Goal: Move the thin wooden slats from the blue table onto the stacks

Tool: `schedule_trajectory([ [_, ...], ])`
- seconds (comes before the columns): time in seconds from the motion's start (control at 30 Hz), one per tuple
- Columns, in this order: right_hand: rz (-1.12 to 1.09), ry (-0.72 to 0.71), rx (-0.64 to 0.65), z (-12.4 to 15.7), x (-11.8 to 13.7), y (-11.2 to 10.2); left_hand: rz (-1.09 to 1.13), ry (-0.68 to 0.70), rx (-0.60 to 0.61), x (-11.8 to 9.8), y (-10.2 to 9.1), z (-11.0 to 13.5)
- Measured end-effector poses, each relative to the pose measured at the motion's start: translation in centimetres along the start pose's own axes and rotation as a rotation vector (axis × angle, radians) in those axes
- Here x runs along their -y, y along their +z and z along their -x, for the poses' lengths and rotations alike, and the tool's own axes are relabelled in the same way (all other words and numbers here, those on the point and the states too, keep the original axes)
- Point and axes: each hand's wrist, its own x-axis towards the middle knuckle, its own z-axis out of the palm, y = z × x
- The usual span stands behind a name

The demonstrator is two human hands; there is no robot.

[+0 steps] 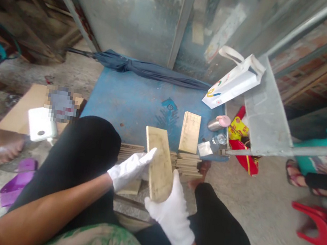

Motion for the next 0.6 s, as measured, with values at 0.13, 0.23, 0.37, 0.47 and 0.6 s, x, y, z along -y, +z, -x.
schedule_trajectory([
  [0.13,0.148,0.018,-0.078,2.2,1.2,1.9,-0.003,0.034,-0.088,1.0,-0.6,0.3],
  [0.23,0.168,0.017,-0.054,2.4,1.4,1.5,0.031,0.09,-0.043,1.4,-0.5,0.4],
  [0.37,0.108,0.006,-0.079,1.3,0.6,-1.0,0.019,0.132,0.024,1.3,0.1,0.9],
  [0.47,-0.152,0.032,-0.121,-0.1,0.2,-3.1,-0.088,0.156,0.05,1.4,0.7,1.0],
  [0.6,-0.435,0.079,-0.147,-1.7,0.7,-5.2,-0.302,0.226,0.068,2.4,1.2,0.9],
])
